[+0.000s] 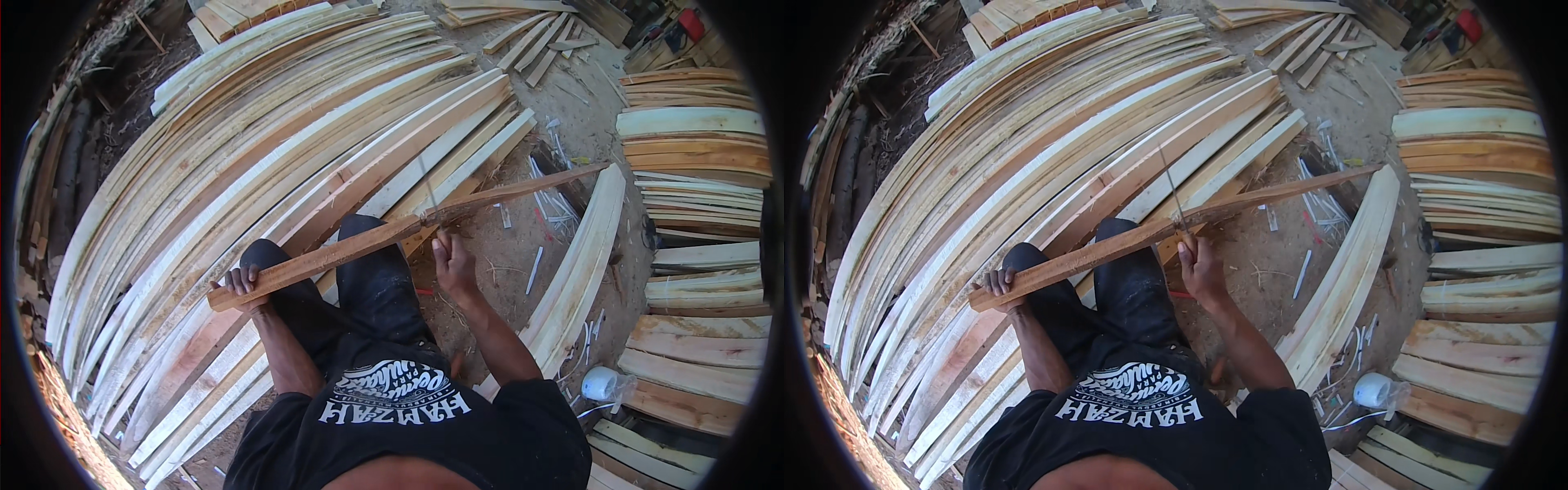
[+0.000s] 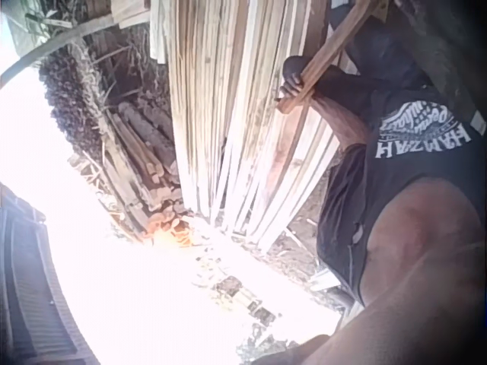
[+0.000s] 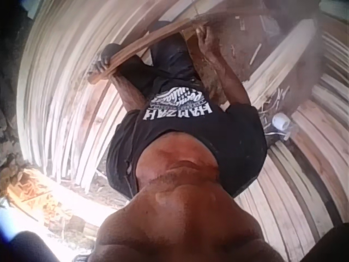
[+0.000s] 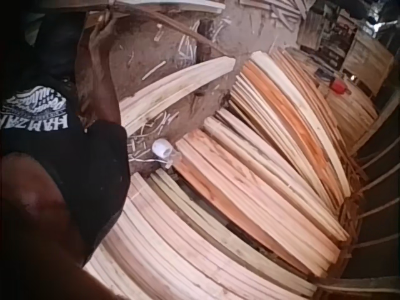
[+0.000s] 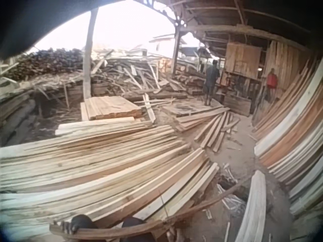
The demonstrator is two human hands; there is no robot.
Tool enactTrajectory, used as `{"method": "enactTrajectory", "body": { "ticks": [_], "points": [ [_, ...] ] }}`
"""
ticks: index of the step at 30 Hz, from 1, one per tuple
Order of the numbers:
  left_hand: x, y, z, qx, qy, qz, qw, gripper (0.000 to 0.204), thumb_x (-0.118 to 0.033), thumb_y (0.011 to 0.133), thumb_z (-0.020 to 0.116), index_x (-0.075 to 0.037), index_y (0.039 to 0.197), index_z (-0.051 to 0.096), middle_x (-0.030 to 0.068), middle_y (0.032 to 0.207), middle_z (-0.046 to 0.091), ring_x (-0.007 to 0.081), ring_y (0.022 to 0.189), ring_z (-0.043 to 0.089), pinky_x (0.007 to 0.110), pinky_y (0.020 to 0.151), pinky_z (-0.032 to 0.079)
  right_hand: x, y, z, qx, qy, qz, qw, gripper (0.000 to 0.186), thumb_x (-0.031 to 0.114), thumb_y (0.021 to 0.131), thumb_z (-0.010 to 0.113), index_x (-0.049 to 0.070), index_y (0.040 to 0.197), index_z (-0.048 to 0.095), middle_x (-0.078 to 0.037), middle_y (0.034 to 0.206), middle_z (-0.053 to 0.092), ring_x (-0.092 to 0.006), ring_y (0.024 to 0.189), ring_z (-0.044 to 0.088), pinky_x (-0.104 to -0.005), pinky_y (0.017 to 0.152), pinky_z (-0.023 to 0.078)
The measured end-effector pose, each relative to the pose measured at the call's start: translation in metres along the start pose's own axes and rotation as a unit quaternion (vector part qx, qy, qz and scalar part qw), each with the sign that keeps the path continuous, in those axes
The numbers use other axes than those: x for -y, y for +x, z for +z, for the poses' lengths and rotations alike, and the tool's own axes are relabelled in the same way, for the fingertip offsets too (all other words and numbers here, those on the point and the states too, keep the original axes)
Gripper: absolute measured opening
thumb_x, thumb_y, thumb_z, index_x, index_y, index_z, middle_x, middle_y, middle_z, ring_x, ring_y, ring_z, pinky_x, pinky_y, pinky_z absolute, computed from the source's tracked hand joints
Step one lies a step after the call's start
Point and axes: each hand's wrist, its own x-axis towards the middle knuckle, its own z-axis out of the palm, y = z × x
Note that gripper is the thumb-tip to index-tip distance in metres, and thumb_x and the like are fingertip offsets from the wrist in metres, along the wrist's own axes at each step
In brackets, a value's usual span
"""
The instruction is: The person shaves a piece of wood using a machete while sitting on the ground in a workshop.
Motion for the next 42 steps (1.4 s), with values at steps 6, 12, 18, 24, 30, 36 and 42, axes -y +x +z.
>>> {"method": "enactTrajectory", "body": {
  "ticks": [6, 12, 18, 24, 30, 36, 42],
  "points": [
    [0.0, 0.011, 0.001, 0.029, 0.024, 0.003, 0.999, 0.05, -0.049, 0.094, 0.037, -0.011, 0.066, 0.054, 0.003, 0.055, 0.046, 0.0174, 0.054, 0.045, 0.036, 0.068, 0.039, 0.041, 0.04, -0.035, 0.165, 0.285, 0.275, 0.903, 0.036, 0.036, 0.094, 0.053, 0.0, 0.097, 0.056, -0.001, 0.056, 0.045, -0.0106, 0.046, 0.049, -0.0263, 0.045, 0.044],
    [-0.03, 0.002, -0.028, -0.128, 0.114, 0.067, 0.983, 0.04, -0.042, 0.089, 0.045, -0.009, 0.074, 0.06, 0.0051, 0.062, 0.055, 0.0222, 0.06, 0.053, 0.041, 0.076, 0.044, 0.148, 0.083, -0.099, -0.198, 0.438, -0.26, 0.838, 0.045, 0.041, 0.095, 0.047, -0.003, 0.085, 0.054, -0.004, 0.063, 0.05, -0.0108, 0.053, 0.047, -0.0318, 0.056, 0.048],
    [-0.011, 0.009, -0.009, -0.286, 0.177, 0.095, 0.937, 0.04, -0.045, 0.086, 0.043, -0.009, 0.072, 0.055, 0.0053, 0.062, 0.053, 0.0236, 0.06, 0.053, 0.043, 0.068, 0.046, -0.094, -0.022, 0.044, 0.198, 0.043, 0.254, 0.946, 0.03, 0.033, 0.091, 0.054, 0.004, 0.082, 0.05, 0.001, 0.056, 0.045, -0.0091, 0.044, 0.044, -0.0267, 0.044, 0.042],
    [-0.007, 0.037, 0.029, -0.418, 0.17, 0.12, 0.884, 0.038, -0.044, 0.086, 0.039, -0.01, 0.07, 0.047, 0.0053, 0.061, 0.047, 0.0227, 0.057, 0.05, 0.042, 0.062, 0.047, -0.018, 0.064, -0.018, 0.161, 0.205, 0.291, 0.921, 0.034, 0.03, 0.085, 0.063, -0.002, 0.083, 0.054, -0.012, 0.062, 0.055, -0.0227, 0.06, 0.059, -0.0393, 0.057, 0.047],
    [0.014, 0.031, 0.075, -0.364, 0.203, 0.115, 0.902, 0.041, -0.042, 0.085, 0.044, -0.006, 0.068, 0.051, 0.0084, 0.064, 0.053, 0.026, 0.064, 0.057, 0.041, 0.07, 0.05, -0.101, 0.12, -0.008, -0.025, -0.201, 0.033, 0.979, 0.026, 0.024, 0.081, 0.067, 0.001, 0.087, 0.056, -0.017, 0.072, 0.063, -0.034, 0.072, 0.062, -0.0452, 0.063, 0.046],
    [-0.018, 0.008, 0.091, -0.305, 0.247, 0.116, 0.912, 0.041, -0.042, 0.087, 0.042, -0.006, 0.07, 0.05, 0.0082, 0.062, 0.052, 0.0247, 0.062, 0.056, 0.039, 0.068, 0.049, -0.128, 0.107, 0.039, -0.092, -0.259, 0.052, 0.96, 0.023, 0.024, 0.076, 0.069, 0.005, 0.08, 0.057, -0.016, 0.069, 0.063, -0.0332, 0.07, 0.062, -0.0476, 0.07, 0.045],
    [0.152, 0.112, 0.234, 0.053, 0.308, -0.066, 0.948, 0.036, -0.035, 0.093, 0.043, -0.002, 0.087, 0.054, 0.0111, 0.074, 0.06, 0.0251, 0.067, 0.06, 0.04, 0.074, 0.048, -0.197, 0.001, 0.118, -0.06, -0.314, 0.149, 0.936, 0.028, 0.026, 0.082, 0.061, 0.01, 0.106, 0.06, -0.017, 0.1, 0.065, -0.0374, 0.087, 0.063, -0.0489, 0.077, 0.046]
  ]
}}
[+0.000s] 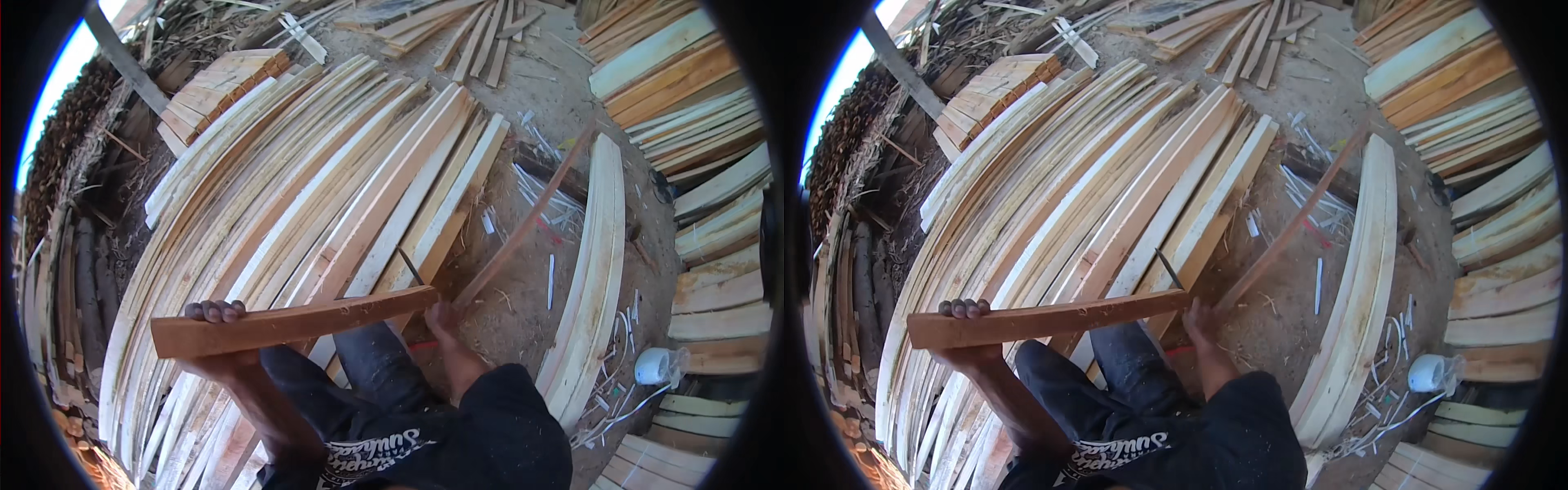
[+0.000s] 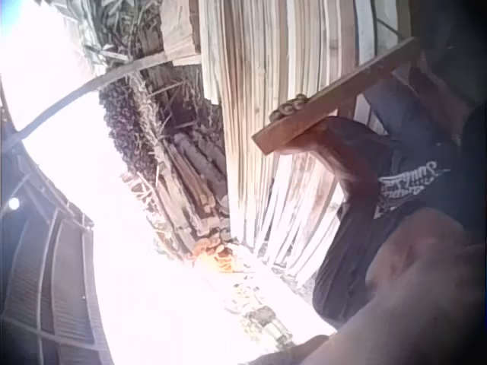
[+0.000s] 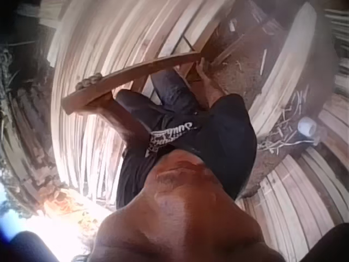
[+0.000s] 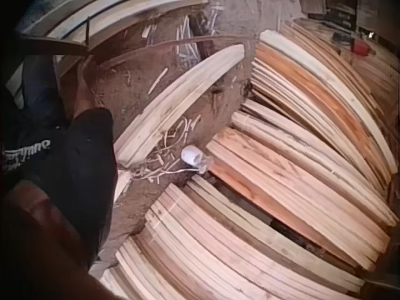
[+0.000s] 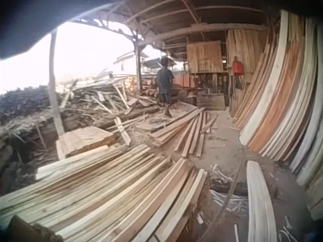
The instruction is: The person shaves a piece of wood using a machete while sitting on the ground in a workshop.
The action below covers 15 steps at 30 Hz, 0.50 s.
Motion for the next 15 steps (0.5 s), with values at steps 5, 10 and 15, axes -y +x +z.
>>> {"method": "enactTrajectory", "body": {
  "ticks": [5, 10, 15],
  "points": [
    [-0.028, 0.083, -0.063, -0.088, -0.028, -0.018, 0.996, 0.032, -0.029, 0.086, 0.05, -0.002, 0.07, 0.055, 0.0092, 0.067, 0.057, 0.0237, 0.069, 0.061, 0.039, 0.072, 0.05, -0.035, -0.043, -0.033, 0.158, 0.156, 0.3, 0.928, 0.036, 0.029, 0.086, 0.061, 0.001, 0.108, 0.054, -0.018, 0.092, 0.065, -0.0371, 0.078, 0.064, -0.0461, 0.074, 0.048],
    [0.054, 0.086, -0.167, -0.411, -0.047, -0.01, 0.911, 0.042, -0.045, 0.085, 0.04, -0.004, 0.084, 0.053, 0.0111, 0.073, 0.055, 0.0289, 0.068, 0.058, 0.046, 0.068, 0.05, -0.09, -0.059, -0.017, 0.078, 0.175, 0.406, 0.894, 0.039, 0.032, 0.084, 0.063, -0.001, 0.103, 0.053, -0.022, 0.094, 0.064, -0.0395, 0.088, 0.062, -0.0482, 0.076, 0.047],
    [0.023, 0.02, -0.293, -0.573, -0.055, 0.015, 0.817, 0.048, -0.049, 0.09, 0.03, -0.008, 0.1, 0.054, 0.0108, 0.081, 0.058, 0.0292, 0.077, 0.061, 0.049, 0.072, 0.052, -0.08, -0.069, -0.011, 0.146, 0.131, 0.446, 0.873, 0.044, 0.034, 0.08, 0.066, -0.002, 0.102, 0.054, -0.025, 0.097, 0.063, -0.0408, 0.093, 0.061, -0.0479, 0.081, 0.046]
  ]
}}
